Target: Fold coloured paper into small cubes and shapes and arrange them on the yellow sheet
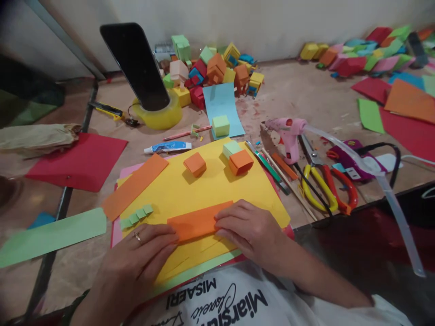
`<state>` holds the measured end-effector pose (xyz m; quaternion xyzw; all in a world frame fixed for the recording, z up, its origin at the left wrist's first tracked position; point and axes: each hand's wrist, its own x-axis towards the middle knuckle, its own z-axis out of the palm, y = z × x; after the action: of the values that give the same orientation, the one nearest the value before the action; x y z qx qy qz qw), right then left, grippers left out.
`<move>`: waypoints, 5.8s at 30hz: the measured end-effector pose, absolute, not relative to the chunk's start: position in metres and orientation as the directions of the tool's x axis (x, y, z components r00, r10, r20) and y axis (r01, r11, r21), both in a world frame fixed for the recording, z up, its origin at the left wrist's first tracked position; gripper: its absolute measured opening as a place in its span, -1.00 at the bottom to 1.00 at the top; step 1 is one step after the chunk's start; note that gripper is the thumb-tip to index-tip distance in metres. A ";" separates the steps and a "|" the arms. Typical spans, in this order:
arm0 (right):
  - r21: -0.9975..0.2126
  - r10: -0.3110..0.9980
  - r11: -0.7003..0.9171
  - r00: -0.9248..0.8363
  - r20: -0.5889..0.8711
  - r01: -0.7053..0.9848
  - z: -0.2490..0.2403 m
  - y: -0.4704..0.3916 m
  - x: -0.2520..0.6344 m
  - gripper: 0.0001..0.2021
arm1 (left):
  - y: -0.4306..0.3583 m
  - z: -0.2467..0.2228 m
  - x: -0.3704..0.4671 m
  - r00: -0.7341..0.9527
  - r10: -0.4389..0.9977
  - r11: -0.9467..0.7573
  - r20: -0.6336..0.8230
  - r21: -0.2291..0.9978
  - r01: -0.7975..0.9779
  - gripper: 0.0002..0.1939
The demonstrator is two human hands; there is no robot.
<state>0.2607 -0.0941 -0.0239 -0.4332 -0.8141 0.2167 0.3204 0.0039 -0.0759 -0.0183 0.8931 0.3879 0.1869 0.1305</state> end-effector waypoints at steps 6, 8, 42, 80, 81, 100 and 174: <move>-0.648 0.929 0.369 -0.262 0.260 0.667 -0.025 -0.095 0.258 -0.85 | -0.071 -0.019 0.009 0.551 0.825 -0.542 0.124 0.449 0.710 -0.79; -0.600 0.934 0.354 -0.232 0.273 0.717 -0.026 -0.095 0.257 -0.84 | -0.070 -0.019 0.011 0.515 0.851 -0.507 0.105 0.426 0.750 -0.78; -0.170 0.697 0.694 -0.594 0.402 0.699 -0.033 -0.100 0.264 -0.74 | -0.063 -0.011 0.018 0.890 0.453 -0.888 0.044 -0.057 0.455 -0.54; -0.514 0.816 0.576 -0.409 0.409 0.635 -0.032 -0.102 0.265 -0.81 | -0.077 -0.005 0.011 0.589 0.795 -0.582 0.144 0.456 0.673 -0.73; -0.541 0.838 0.545 -0.385 0.387 0.641 -0.031 -0.102 0.265 -0.80 | -0.076 -0.005 0.011 0.568 0.815 -0.544 0.112 0.484 0.685 -0.73; -0.546 0.944 0.323 -0.220 0.247 0.773 -0.031 -0.097 0.258 -0.83 | -0.064 -0.005 0.015 0.493 0.866 -0.427 -0.085 0.387 0.817 -0.70; -0.564 0.856 0.510 -0.445 0.262 0.649 -0.025 -0.099 0.257 -0.76 | -0.087 -0.008 0.021 0.608 0.784 -0.604 0.126 0.382 0.699 -0.68</move>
<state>0.2569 -0.0991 -0.0246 -0.4550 -0.8274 0.1948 0.2656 0.0208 -0.0875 -0.0084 0.8842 0.4193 0.1418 0.1490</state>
